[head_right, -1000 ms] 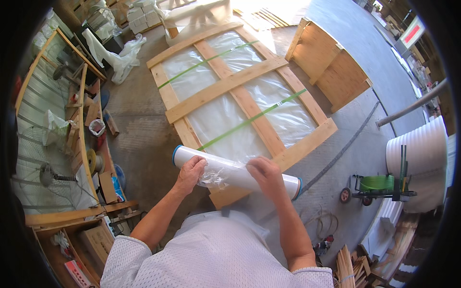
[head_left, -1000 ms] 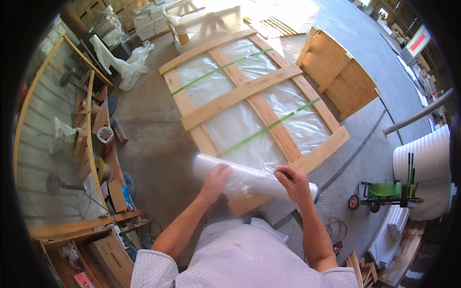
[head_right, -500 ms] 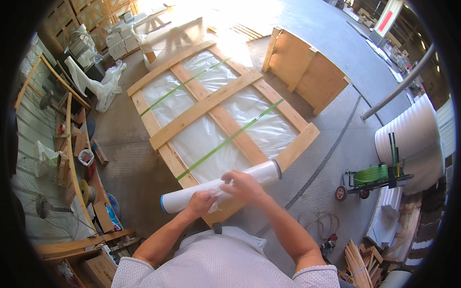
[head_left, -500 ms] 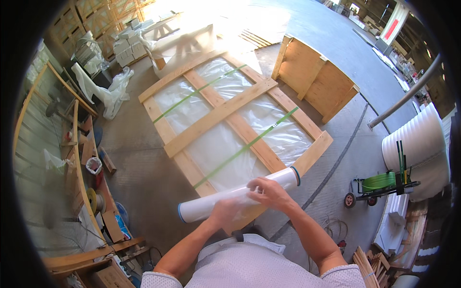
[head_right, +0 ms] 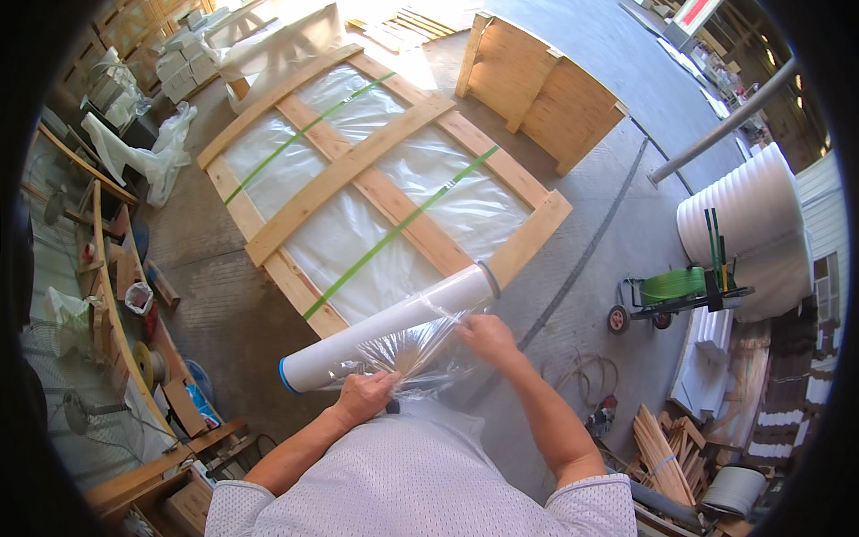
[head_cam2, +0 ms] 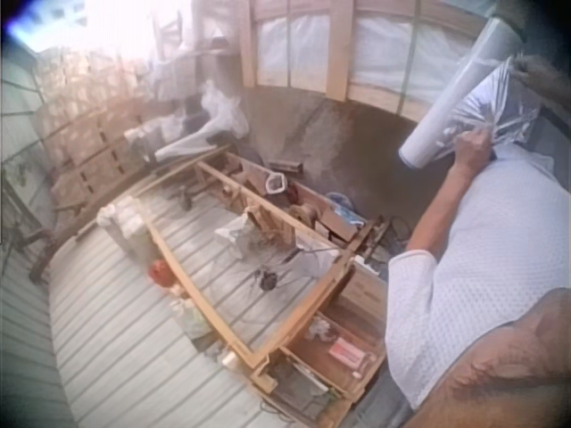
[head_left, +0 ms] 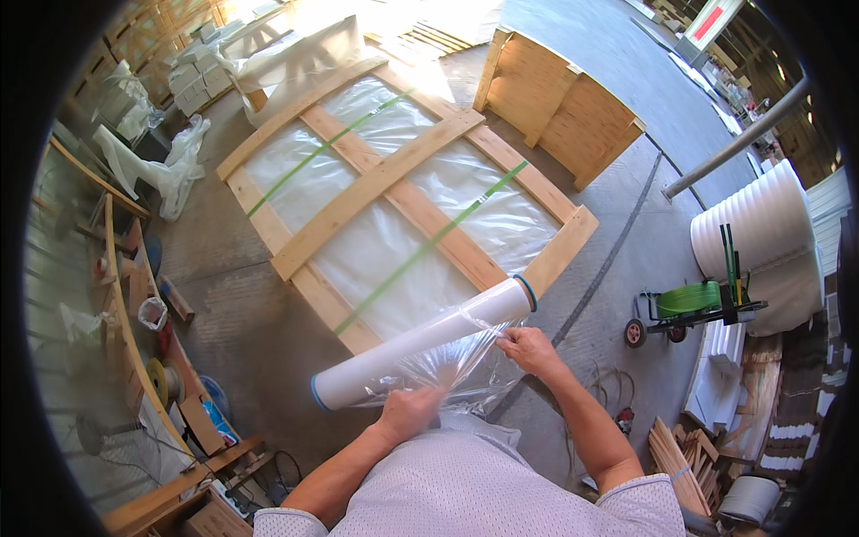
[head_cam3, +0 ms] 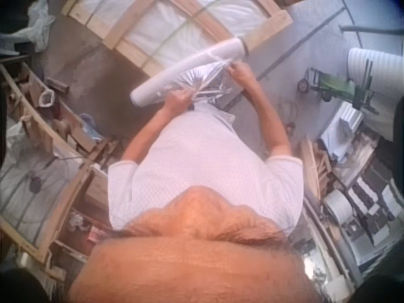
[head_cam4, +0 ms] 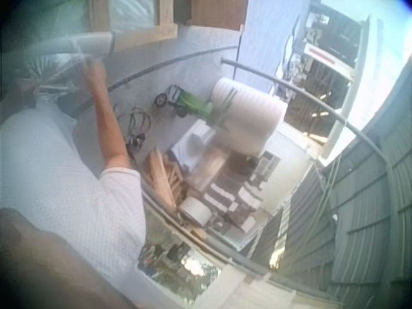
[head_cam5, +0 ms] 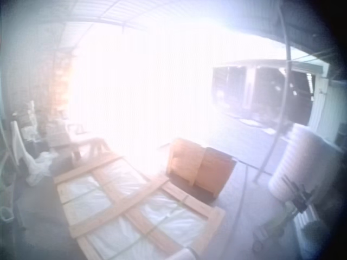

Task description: The person secures a wooden crate with a green strapping tool and then wraps it with a roll of clear plastic film. They move around the crate to apply the film on multiple sides, smoothing it as they go.

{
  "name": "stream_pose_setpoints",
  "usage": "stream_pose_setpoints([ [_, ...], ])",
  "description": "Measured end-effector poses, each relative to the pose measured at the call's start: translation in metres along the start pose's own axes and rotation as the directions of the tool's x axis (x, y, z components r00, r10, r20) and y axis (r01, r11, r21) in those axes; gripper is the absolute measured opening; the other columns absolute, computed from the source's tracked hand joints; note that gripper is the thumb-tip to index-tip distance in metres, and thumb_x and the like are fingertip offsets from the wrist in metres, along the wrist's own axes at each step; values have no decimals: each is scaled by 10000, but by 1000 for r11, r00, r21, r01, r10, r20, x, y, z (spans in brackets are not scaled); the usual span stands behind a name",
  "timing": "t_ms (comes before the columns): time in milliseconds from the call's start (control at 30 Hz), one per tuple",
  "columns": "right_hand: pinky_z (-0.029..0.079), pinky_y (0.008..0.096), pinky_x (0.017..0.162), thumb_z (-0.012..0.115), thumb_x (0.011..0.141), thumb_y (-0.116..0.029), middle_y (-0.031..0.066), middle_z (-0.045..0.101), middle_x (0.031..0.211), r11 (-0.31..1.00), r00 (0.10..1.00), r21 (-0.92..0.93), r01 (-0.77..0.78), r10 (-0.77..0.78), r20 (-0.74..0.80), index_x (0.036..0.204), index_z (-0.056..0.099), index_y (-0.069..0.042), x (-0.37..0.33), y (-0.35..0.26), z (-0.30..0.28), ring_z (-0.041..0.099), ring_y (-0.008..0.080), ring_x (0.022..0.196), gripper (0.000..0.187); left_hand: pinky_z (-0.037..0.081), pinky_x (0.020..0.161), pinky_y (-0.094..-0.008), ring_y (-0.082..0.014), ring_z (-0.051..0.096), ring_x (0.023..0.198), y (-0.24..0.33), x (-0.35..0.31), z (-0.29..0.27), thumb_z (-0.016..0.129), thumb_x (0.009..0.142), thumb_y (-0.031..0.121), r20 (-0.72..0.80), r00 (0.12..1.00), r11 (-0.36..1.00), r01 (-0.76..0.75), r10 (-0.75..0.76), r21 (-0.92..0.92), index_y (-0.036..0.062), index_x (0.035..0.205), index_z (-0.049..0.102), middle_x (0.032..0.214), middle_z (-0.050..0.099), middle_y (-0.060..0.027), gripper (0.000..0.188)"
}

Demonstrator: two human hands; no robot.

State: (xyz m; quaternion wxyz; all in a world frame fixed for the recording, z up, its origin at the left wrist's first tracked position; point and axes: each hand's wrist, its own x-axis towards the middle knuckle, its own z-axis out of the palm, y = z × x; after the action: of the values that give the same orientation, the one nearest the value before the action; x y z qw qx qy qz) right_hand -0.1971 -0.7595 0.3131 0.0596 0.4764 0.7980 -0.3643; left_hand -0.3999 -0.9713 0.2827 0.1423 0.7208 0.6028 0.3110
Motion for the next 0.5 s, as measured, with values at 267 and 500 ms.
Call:
stream_pose_setpoints([
  [267, 325, 230, 484, 539, 968, -119, -16, 459, 582, 674, 897, 592, 441, -339, -283, 950, 690, 37, -12, -94, -30, 401, 55, 540, 217, 527, 509, -356, -272, 642, 598, -4, -9, -9, 634, 749, 36, 1, 995, 990, 95, -96, -101, 84, 935, 651, 767, 653, -69, 193],
  [500, 260, 231, 438, 549, 922, -114, 2, 474, 524, 307, 891, 867, 392, -361, -275, 861, 682, 52, -34, -116, -62, 368, 69, 436, 221, 519, 527, -373, -296, 645, 619, -2, -23, -16, 633, 784, 21, -123, 982, 954, 107, -146, -280, 88, 886, 663, 761, 654, -91, 126],
])
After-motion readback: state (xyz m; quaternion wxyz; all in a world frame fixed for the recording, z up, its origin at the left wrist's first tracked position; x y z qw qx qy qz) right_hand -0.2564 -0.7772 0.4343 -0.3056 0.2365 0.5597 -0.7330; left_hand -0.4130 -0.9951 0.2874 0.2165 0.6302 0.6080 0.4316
